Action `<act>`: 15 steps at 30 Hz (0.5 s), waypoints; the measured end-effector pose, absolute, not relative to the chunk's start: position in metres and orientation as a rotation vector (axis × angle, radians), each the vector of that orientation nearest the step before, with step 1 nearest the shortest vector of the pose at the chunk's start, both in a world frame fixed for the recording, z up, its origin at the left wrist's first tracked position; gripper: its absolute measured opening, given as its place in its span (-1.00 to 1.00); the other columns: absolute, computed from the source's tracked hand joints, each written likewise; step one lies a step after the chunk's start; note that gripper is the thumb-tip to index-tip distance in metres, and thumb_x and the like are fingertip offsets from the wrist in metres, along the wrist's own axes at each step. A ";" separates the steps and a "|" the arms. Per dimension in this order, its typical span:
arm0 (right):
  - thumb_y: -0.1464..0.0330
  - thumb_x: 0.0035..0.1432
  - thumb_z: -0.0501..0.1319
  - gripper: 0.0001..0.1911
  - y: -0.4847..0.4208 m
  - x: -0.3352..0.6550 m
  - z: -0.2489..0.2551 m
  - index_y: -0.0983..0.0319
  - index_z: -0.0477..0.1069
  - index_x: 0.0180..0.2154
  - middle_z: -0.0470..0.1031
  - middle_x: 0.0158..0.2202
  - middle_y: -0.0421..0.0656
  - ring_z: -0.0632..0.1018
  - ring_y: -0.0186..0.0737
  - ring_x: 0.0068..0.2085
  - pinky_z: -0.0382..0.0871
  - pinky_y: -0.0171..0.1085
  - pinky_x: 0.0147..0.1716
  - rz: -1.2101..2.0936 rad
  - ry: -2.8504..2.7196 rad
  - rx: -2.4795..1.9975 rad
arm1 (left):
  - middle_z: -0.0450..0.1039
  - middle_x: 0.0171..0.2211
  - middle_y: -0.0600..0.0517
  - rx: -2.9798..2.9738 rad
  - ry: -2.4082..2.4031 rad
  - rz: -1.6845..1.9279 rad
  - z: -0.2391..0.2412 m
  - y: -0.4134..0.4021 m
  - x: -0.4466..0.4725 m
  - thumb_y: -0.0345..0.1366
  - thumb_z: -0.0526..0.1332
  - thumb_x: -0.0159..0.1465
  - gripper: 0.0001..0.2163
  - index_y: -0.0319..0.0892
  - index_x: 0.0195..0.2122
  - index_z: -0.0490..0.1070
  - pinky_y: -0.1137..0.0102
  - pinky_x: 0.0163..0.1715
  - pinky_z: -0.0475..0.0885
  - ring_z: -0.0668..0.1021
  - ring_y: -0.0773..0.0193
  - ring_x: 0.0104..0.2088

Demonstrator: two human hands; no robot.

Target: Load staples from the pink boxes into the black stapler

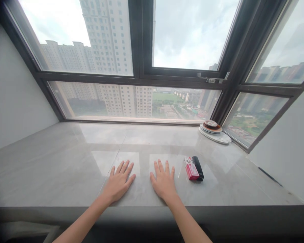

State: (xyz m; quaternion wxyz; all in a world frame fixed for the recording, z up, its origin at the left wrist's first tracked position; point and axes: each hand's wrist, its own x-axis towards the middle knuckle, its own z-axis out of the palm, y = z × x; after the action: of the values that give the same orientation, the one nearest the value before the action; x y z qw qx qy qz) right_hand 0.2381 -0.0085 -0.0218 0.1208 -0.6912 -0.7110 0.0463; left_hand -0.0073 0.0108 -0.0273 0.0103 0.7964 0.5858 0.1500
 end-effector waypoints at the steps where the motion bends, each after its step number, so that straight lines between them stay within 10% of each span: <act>1: 0.04 0.43 -0.11 -0.31 -0.008 0.238 -0.022 0.02 -0.08 0.50 -0.21 0.53 -0.25 -0.27 0.17 0.50 -0.47 0.26 0.37 0.134 -2.079 -2.016 | -0.05 0.50 0.07 2.483 1.826 0.472 -0.027 0.013 -0.005 0.04 -0.08 0.45 -0.44 0.16 0.47 0.04 -0.14 0.40 -0.19 -0.05 -0.05 0.50; 15: 0.00 0.42 -0.08 -0.31 -0.008 0.241 -0.023 0.01 -0.01 0.48 -0.12 0.52 -0.23 -0.16 0.22 0.49 -0.36 0.26 0.39 0.082 -2.086 -1.977 | -0.07 0.50 0.06 2.452 1.878 0.516 -0.035 0.030 0.006 0.12 -0.10 0.44 -0.41 0.14 0.46 0.07 -0.13 0.41 -0.18 -0.04 -0.03 0.50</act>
State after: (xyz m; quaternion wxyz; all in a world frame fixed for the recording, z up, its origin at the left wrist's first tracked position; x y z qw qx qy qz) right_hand 0.2413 -0.0076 -0.0233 0.1329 -0.6816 -0.7190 0.0283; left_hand 0.0062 0.0297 -0.0347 0.0052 0.7830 0.5998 0.1648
